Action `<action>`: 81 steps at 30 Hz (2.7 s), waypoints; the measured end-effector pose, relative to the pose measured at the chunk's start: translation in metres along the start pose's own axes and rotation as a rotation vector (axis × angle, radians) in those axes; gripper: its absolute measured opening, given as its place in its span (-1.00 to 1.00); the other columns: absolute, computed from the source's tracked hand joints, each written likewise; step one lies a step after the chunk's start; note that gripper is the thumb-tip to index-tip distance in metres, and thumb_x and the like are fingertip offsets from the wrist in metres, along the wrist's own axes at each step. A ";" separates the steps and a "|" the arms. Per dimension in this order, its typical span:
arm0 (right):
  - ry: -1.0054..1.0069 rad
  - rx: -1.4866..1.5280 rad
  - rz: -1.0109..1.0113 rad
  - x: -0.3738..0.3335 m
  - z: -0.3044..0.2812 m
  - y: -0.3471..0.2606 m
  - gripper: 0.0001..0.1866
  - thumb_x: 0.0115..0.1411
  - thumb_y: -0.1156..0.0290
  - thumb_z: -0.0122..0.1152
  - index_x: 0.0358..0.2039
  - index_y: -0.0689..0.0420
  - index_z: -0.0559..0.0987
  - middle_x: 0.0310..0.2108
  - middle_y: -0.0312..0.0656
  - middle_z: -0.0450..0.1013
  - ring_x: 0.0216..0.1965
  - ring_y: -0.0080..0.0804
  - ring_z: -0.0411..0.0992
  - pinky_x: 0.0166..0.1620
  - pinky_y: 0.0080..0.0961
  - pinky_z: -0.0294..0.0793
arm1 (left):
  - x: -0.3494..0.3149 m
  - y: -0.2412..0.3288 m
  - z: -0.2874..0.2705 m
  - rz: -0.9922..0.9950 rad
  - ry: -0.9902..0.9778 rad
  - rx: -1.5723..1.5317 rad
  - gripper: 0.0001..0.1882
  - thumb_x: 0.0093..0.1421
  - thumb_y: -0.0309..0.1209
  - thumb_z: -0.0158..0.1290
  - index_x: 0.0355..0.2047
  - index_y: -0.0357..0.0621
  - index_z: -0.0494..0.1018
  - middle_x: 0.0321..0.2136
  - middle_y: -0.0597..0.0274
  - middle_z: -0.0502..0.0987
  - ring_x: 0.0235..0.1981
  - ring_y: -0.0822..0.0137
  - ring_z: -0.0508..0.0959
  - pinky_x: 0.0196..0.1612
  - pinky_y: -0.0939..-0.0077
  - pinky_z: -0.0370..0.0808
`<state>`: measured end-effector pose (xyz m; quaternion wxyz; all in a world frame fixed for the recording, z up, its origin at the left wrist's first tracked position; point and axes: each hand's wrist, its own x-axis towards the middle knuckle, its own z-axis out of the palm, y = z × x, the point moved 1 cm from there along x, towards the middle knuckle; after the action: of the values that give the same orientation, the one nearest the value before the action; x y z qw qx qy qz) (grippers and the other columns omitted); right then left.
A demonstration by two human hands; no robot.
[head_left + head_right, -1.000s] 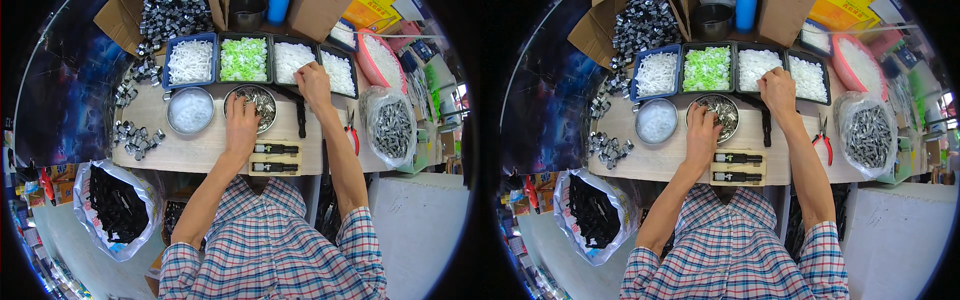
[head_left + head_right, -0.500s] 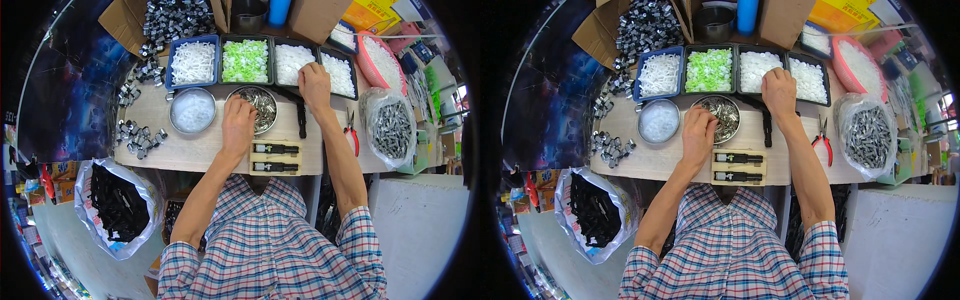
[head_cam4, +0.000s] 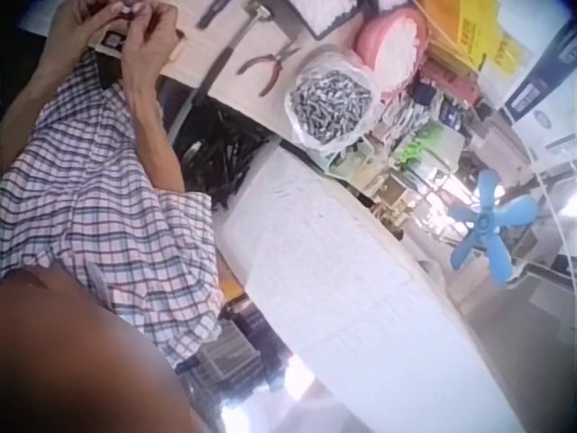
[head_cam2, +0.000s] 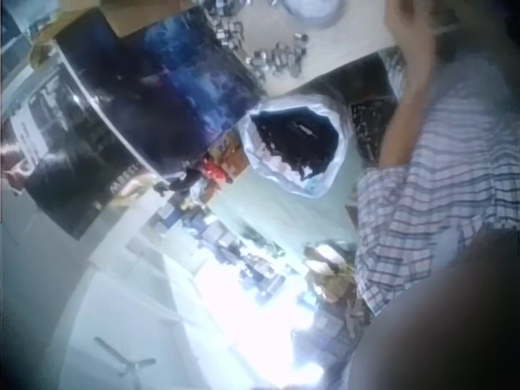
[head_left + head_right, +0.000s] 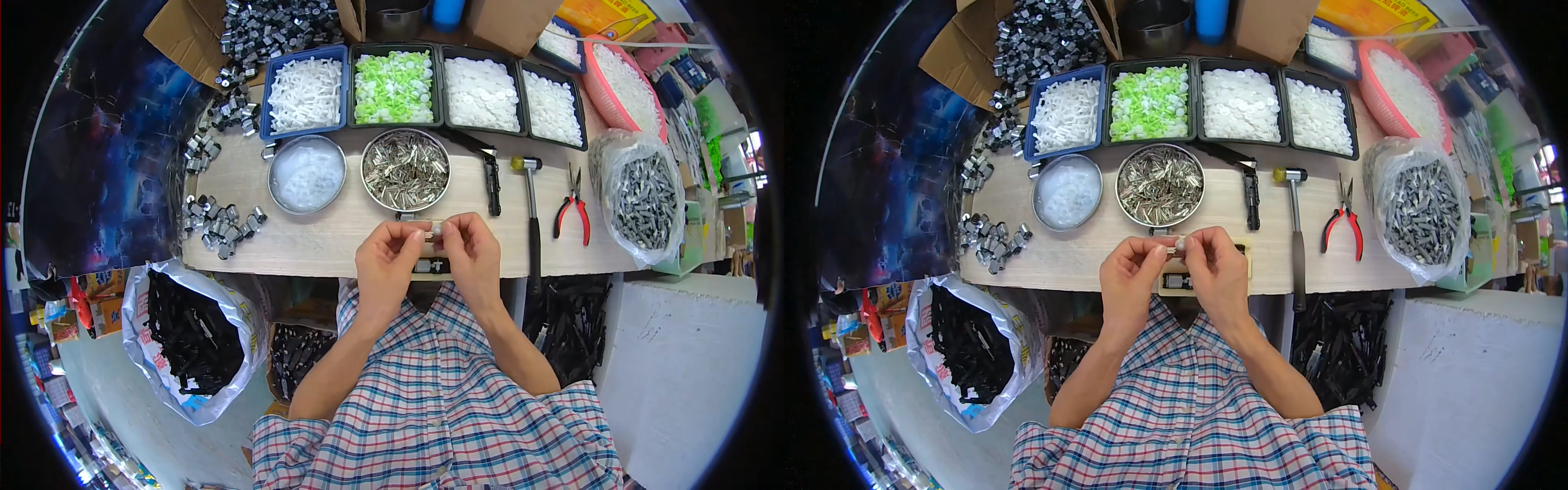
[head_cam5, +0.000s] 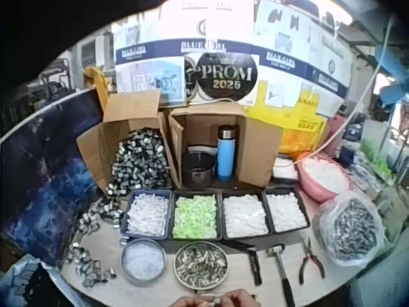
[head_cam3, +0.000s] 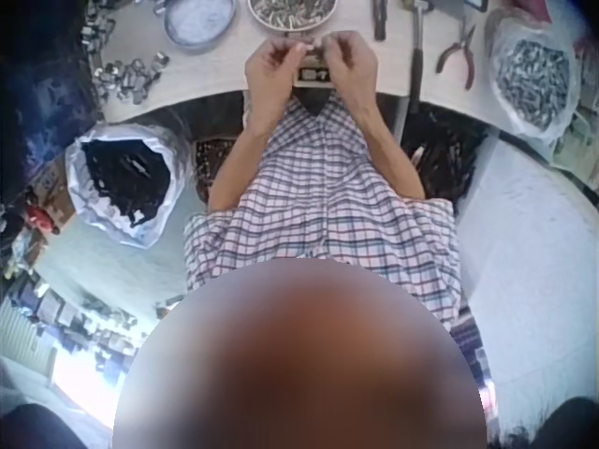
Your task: Assembling small metal brackets by attaching bolts, green spacers, and white plastic parts at an industrial workbench.
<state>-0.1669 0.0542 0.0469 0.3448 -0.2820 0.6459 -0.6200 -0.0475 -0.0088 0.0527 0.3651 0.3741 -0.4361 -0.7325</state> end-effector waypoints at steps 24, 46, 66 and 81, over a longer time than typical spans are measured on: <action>0.095 -0.302 -0.181 -0.032 0.003 -0.012 -0.91 0.33 0.52 0.18 -0.29 0.28 0.52 -0.40 -0.33 0.49 -0.37 -0.70 0.39 -0.28 -0.71 0.43 | -0.025 -0.007 0.011 0.964 0.096 0.810 -0.85 0.11 -0.68 0.18 -0.30 -0.33 0.47 -0.28 -0.09 0.59 -0.26 0.00 0.65 -0.23 0.35 0.62; -0.642 -0.432 -0.267 -0.024 -0.045 -0.025 -0.91 0.22 0.61 0.22 -0.29 0.21 0.48 -0.35 -0.18 0.44 -0.33 -0.37 0.45 -0.25 -0.49 0.43 | -0.011 0.022 -0.026 0.220 -0.641 0.766 -0.89 0.26 -0.51 0.11 -0.27 -0.33 0.54 -0.49 0.13 0.58 -0.48 0.44 0.52 -0.37 0.51 0.46; -0.139 -0.935 -0.741 0.013 -0.035 0.014 -0.82 0.02 0.55 0.32 -0.34 0.12 0.52 -0.31 -0.20 0.44 -0.14 -0.16 0.41 -0.06 -0.24 0.34 | -0.021 -0.028 -0.004 0.816 -0.285 1.102 -0.88 0.13 -0.55 0.16 -0.31 -0.21 0.47 -0.04 0.12 0.60 0.24 -0.09 0.40 0.25 -0.12 0.29; -0.240 -0.910 -0.729 0.014 -0.042 0.009 -0.80 0.05 0.53 0.30 -0.27 0.17 0.55 -0.25 -0.17 0.47 -0.08 -0.13 0.42 -0.03 -0.22 0.38 | -0.037 -0.035 0.023 0.794 -0.297 1.462 -0.86 0.12 -0.49 0.07 -0.34 -0.33 0.44 0.05 -0.29 0.51 0.30 -0.21 0.32 0.31 -0.22 0.19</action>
<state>-0.2082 0.0698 0.0359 0.0247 -0.6730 0.6648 -0.3232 -0.0582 0.0435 0.0370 0.2004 0.2350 -0.9429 -0.1248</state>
